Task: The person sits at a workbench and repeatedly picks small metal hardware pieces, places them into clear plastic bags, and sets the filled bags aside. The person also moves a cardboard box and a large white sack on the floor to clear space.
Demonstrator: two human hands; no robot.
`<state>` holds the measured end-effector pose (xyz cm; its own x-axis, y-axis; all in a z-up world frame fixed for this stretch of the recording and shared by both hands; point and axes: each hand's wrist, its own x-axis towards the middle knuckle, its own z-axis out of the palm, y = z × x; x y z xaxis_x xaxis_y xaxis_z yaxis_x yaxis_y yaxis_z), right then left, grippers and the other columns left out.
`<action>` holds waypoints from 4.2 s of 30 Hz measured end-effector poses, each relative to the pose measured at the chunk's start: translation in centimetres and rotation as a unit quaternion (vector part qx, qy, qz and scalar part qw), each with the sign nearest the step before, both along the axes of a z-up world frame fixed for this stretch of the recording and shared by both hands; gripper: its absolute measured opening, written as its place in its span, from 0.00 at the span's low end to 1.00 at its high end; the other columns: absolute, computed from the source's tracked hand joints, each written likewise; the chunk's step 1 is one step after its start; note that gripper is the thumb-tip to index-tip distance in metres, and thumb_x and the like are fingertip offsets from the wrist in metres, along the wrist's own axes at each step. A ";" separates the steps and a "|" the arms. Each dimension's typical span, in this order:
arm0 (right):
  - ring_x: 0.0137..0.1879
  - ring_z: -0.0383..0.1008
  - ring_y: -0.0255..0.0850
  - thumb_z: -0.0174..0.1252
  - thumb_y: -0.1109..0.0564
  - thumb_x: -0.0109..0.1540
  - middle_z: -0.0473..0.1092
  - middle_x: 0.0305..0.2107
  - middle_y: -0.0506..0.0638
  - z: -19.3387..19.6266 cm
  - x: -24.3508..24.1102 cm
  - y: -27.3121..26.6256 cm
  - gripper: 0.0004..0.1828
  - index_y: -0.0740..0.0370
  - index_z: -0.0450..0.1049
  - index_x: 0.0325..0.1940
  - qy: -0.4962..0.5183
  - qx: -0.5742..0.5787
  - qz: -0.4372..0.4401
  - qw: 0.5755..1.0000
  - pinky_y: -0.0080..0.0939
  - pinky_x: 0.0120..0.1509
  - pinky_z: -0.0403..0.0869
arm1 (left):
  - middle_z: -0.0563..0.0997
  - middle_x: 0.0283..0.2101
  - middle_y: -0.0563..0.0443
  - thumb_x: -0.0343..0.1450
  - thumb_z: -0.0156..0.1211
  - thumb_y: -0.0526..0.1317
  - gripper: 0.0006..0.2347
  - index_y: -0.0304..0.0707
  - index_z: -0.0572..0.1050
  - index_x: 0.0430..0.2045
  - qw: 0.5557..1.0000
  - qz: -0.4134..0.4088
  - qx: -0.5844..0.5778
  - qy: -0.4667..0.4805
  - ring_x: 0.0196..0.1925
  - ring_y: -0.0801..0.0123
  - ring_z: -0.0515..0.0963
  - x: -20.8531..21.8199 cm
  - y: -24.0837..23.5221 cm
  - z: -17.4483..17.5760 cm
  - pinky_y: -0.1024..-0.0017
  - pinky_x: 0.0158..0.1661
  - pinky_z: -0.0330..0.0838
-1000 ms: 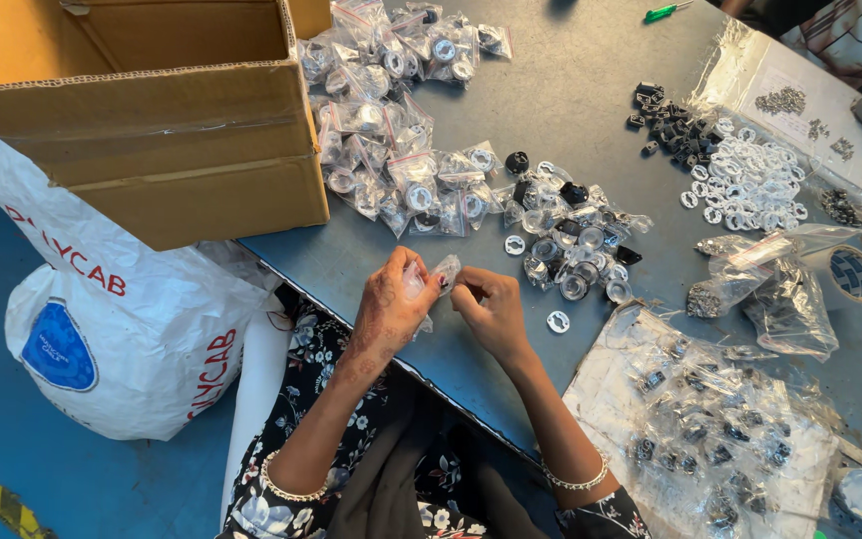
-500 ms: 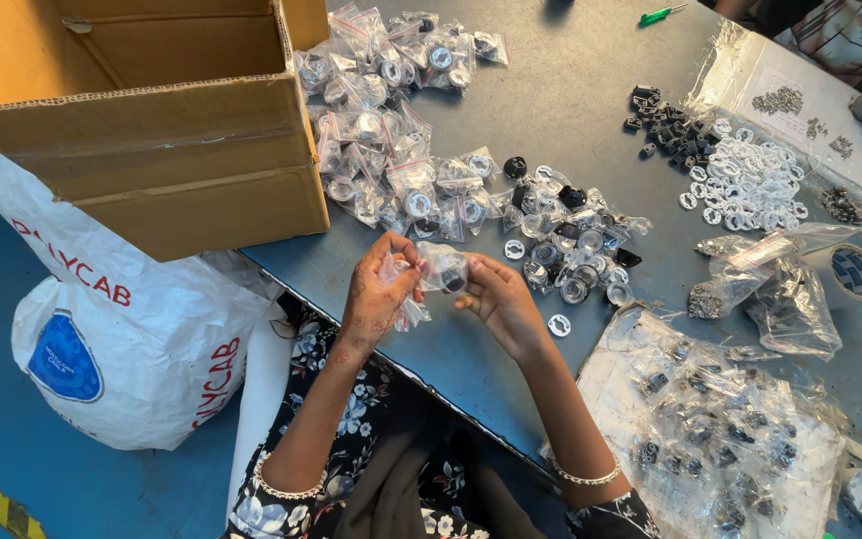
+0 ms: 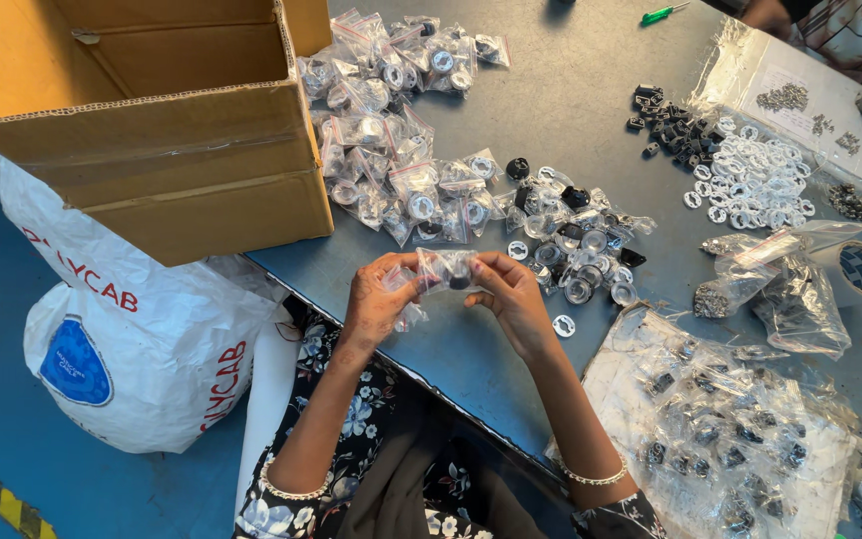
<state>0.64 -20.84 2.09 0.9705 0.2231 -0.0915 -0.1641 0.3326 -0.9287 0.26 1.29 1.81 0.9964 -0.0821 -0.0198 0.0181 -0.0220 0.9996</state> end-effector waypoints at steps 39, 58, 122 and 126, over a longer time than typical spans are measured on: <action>0.37 0.70 0.32 0.53 0.71 0.63 0.69 0.31 0.45 -0.2 2.8 -13.8 0.10 0.58 0.68 0.42 -0.119 0.082 -0.254 0.956 0.39 0.49 0.75 | 0.84 0.32 0.47 0.70 0.66 0.44 0.09 0.39 0.81 0.36 0.982 0.016 0.098 -0.162 0.34 0.63 0.83 9.5 -15.0 -2.5 0.66 0.38 0.76; 0.50 0.81 0.47 0.50 0.70 0.62 0.73 0.49 0.60 3.2 1.6 -5.5 0.11 0.60 0.67 0.46 -0.180 0.022 -0.176 0.968 0.39 0.47 0.82 | 0.76 0.25 0.57 0.71 0.66 0.44 0.13 0.38 0.76 0.45 0.992 -0.023 -0.078 -0.098 0.22 0.81 0.73 2.0 -4.4 -2.1 0.81 0.23 0.68; 0.37 0.76 0.34 0.57 0.55 0.67 0.75 0.35 0.51 -2.3 2.0 3.1 0.13 0.70 0.73 0.47 -0.130 -0.141 0.046 0.980 0.35 0.38 0.78 | 0.78 0.22 0.56 0.69 0.70 0.36 0.07 0.28 0.79 0.29 0.987 -0.034 -0.135 0.081 0.20 0.82 0.68 3.0 -1.1 -3.5 0.81 0.23 0.63; 0.36 0.77 0.34 0.53 0.54 0.69 0.74 0.33 0.52 -2.1 1.7 3.1 0.13 0.69 0.73 0.45 -0.116 -0.155 0.052 0.980 0.35 0.37 0.79 | 0.79 0.23 0.54 0.68 0.69 0.35 0.07 0.29 0.78 0.27 0.985 -0.053 -0.148 0.067 0.21 0.81 0.71 2.8 -1.5 -4.6 0.81 0.23 0.64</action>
